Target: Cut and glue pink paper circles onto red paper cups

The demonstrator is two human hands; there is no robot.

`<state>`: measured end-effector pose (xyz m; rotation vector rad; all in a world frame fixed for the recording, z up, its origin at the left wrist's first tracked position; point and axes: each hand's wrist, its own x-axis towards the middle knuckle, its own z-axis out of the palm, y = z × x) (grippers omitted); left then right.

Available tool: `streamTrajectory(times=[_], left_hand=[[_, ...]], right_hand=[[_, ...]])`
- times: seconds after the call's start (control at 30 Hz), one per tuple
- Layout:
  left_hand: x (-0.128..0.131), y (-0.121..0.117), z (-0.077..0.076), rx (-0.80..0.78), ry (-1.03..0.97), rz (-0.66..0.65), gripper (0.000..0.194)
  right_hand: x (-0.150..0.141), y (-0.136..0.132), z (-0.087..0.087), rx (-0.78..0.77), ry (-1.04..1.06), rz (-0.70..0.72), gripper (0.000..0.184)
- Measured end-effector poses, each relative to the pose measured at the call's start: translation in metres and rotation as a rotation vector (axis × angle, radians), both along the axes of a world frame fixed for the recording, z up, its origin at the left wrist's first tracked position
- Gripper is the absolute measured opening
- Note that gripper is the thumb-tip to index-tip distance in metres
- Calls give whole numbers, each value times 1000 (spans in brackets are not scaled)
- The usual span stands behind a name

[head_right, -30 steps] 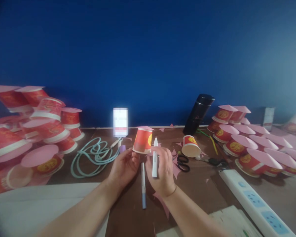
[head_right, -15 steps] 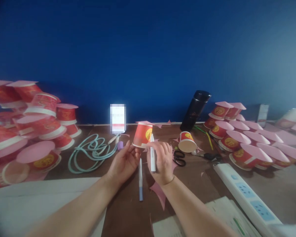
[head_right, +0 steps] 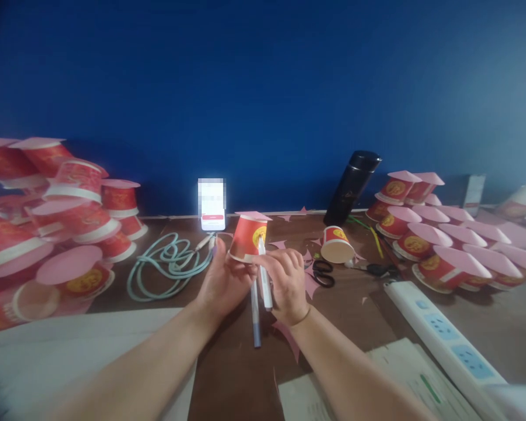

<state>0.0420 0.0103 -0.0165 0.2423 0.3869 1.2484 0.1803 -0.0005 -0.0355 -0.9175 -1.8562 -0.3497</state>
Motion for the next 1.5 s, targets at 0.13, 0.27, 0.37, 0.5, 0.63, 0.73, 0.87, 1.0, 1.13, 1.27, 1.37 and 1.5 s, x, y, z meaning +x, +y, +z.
streamTrajectory(times=[0.13, 0.27, 0.37, 0.5, 0.63, 0.73, 0.87, 1.0, 1.13, 1.27, 1.37, 1.5], left_hand=[[-5, 5, 3, -47, -42, 38, 29], [-10, 9, 1, -58, -61, 71, 26], [-9, 8, -3, -80, -50, 64, 25], [-2, 2, -6, -67, -6, 0, 24], [3, -4, -8, -14, 52, -14, 23], [5, -6, -8, 35, 101, -28, 20], [8, -9, -8, 57, 157, -40, 24], [8, -11, -7, 61, 249, -45, 26], [8, -13, -7, 73, 293, -43, 26], [9, -15, -6, 87, 307, -37, 25], [9, -15, -5, 96, 310, -42, 25], [9, -14, -5, 125, 313, -61, 25]], right_hand=[[-2, -1, 0, 41, -44, 5, 35], [-4, -5, 5, 36, -3, -19, 39], [-6, -10, 9, 18, 56, -17, 40], [-10, -14, 14, 0, 52, 22, 34], [-10, -15, 17, -5, 25, 71, 38], [-6, -15, 18, 6, 34, 62, 42], [0, -16, 21, 20, 40, 16, 43], [2, -17, 24, 29, 29, -4, 41], [2, -17, 25, 33, 20, -8, 41], [2, -17, 24, 35, 23, -22, 43], [3, -17, 23, 22, 27, -33, 44], [4, -16, 22, 10, 23, -35, 44]])
